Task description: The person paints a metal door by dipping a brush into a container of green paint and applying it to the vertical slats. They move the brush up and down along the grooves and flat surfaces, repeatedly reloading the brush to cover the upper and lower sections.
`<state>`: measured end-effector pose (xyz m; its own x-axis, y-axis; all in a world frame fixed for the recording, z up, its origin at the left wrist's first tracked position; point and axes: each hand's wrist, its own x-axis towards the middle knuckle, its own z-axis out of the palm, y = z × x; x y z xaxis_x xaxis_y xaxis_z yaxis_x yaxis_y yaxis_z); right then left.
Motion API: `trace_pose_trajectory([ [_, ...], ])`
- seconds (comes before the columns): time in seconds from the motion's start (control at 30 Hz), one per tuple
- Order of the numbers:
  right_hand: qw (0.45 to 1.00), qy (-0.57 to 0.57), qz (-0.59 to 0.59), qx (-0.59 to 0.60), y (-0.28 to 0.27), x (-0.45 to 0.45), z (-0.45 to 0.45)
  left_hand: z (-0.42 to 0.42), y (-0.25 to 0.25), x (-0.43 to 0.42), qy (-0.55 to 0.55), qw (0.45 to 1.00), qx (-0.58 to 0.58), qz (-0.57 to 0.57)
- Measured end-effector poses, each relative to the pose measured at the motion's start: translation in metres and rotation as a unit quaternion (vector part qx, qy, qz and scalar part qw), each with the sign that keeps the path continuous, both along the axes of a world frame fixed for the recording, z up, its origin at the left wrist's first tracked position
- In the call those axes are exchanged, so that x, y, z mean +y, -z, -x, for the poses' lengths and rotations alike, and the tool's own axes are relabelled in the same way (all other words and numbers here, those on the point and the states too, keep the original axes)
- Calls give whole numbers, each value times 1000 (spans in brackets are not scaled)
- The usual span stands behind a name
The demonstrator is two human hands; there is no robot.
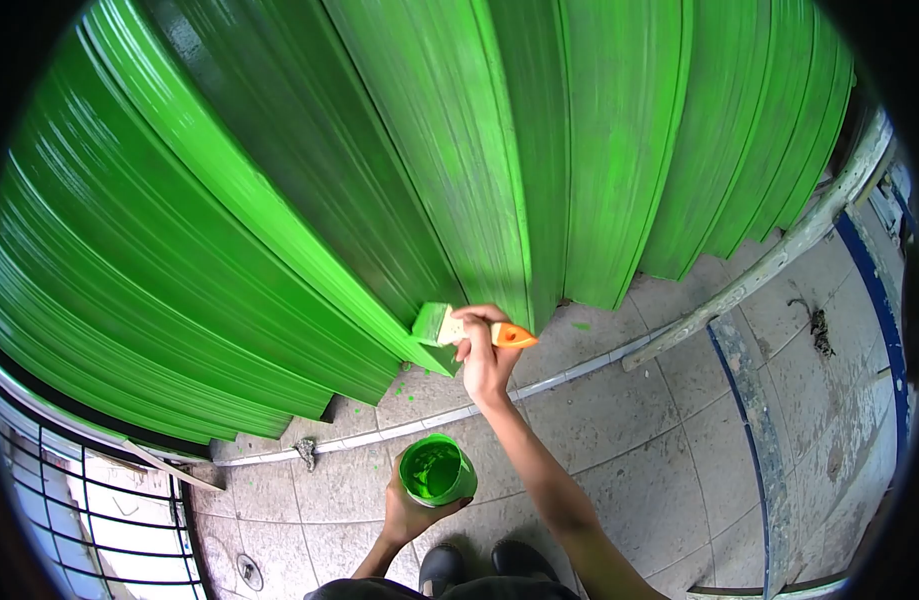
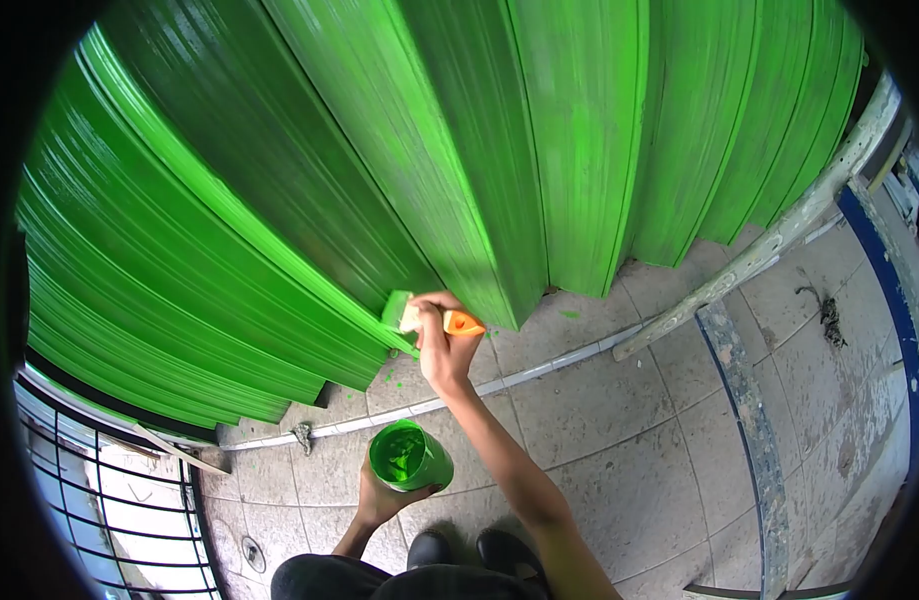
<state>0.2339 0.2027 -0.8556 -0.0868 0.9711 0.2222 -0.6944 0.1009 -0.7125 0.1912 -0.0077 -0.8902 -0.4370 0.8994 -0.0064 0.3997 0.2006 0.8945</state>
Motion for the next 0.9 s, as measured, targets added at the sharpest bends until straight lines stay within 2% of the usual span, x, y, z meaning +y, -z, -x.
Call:
trace_pose_trajectory([
  [0.1, 991, 26, -54, 119, -41, 1, -10, 3, 0, -1, -8, 1000, -6, -9],
  [0.17, 985, 38, -38, 164, -47, 1, -11, 3, -1, -3, -15, 1000, -5, -7],
  [0.23, 992, 22, 2, 127, -20, 3, -2, 2, -4, -3, -19, 1000, 3, -1],
  [0.37, 998, -2, 51, 36, 78, -1, -6, 0, -12, -3, -27, 1000, 5, -6],
  [0.47, 988, 79, 102, -82, 107, -10, -15, 2, -8, -3, -25, 1000, 7, -5],
  [0.57, 991, 59, 84, -82, 77, -10, -7, 6, -2, -5, -24, 1000, 14, -1],
  [0.7, 998, 31, -31, -36, -25, -11, -6, 13, -6, -4, -41, 998, 34, 28],
  [0.8, 992, -23, -109, 58, -63, -17, -32, 25, -17, -3, -69, 993, 95, 20],
  [0.9, 987, -93, -129, -23, -79, -36, -66, 37, -26, -7, -119, 938, 325, 5],
])
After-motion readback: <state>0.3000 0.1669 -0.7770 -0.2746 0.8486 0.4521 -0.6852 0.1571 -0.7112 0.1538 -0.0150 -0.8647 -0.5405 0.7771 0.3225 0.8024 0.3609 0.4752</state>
